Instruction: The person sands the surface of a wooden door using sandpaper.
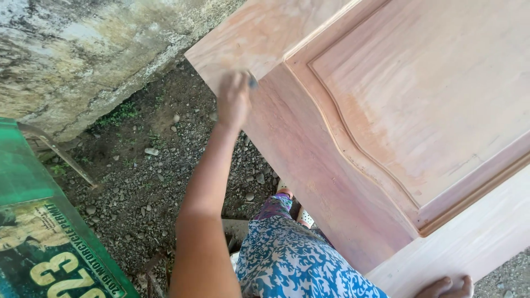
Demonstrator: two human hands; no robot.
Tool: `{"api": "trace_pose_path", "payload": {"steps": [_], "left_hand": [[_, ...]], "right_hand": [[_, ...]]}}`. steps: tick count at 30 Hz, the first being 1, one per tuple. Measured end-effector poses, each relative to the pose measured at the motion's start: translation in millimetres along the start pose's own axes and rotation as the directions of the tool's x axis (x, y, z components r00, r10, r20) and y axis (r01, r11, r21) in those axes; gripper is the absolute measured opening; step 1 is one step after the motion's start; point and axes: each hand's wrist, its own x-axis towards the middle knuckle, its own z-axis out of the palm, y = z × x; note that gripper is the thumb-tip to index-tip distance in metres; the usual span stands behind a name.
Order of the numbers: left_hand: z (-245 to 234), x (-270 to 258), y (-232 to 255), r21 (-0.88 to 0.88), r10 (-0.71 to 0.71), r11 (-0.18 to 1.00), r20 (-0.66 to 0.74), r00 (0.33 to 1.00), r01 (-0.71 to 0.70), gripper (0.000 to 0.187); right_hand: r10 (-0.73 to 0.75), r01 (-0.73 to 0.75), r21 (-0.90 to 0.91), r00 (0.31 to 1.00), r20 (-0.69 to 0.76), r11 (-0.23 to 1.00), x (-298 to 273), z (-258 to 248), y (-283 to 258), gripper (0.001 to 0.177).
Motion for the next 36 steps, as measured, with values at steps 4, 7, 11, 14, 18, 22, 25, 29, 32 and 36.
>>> {"api": "trace_pose_path", "payload": {"steps": [4, 7, 11, 14, 18, 22, 25, 29, 32, 36], "left_hand": [[-2, 29, 11, 0.416, 0.076, 0.909, -0.179, 0.981, 0.006, 0.040], [19, -6, 66, 0.322, 0.147, 0.942, -0.139, 0.979, -0.095, 0.027], [4, -57, 177, -0.365, -0.309, 0.788, 0.462, 0.832, 0.495, 0.020], [28, -78, 165, -0.165, 0.149, 0.979, 0.182, 0.972, -0.119, 0.021], [15, -31, 134, -0.245, -0.121, 0.951, 0.258, 0.958, 0.186, 0.017], [61, -39, 111, 0.189, 0.154, 0.972, -0.080, 0.985, -0.136, 0.026], [59, -82, 188, -0.004, 0.169, 0.986, -0.016, 0.986, -0.169, 0.016], [40, -167, 317, -0.389, 0.225, 0.908, 0.134, 0.965, -0.157, 0.008], [43, -221, 366, -0.415, 0.535, 0.792, 0.117, 0.837, -0.449, 0.022], [41, -204, 343, -0.647, 0.431, 0.739, 0.240, 0.870, -0.188, 0.014]], "right_hand": [[-0.064, 0.060, -0.176, 0.998, -0.019, 0.982, 0, 1, -23, 0.046], [-0.106, 0.109, -0.421, 0.994, 0.032, 0.900, -2, -10, -53, 0.042], [-0.110, 0.132, -0.389, 0.991, 0.078, 0.912, 0, -15, -69, 0.042], [-0.056, 0.086, -0.329, 0.994, 0.098, 0.940, 4, -16, -79, 0.047], [0.075, -0.045, -0.276, 0.992, 0.099, 0.960, 5, -20, -103, 0.050], [0.149, -0.126, -0.199, 0.983, 0.105, 0.972, 6, -16, -86, 0.052], [-0.040, 0.048, -0.123, 0.997, 0.071, 0.991, 3, -19, -74, 0.049], [0.053, -0.047, -0.053, 0.993, 0.108, 0.997, 7, -21, -84, 0.051], [0.074, -0.075, 0.005, 0.986, 0.148, 0.997, 8, -22, -78, 0.052], [0.037, -0.040, 0.022, 0.990, 0.136, 0.999, 8, -27, -81, 0.053]]}}
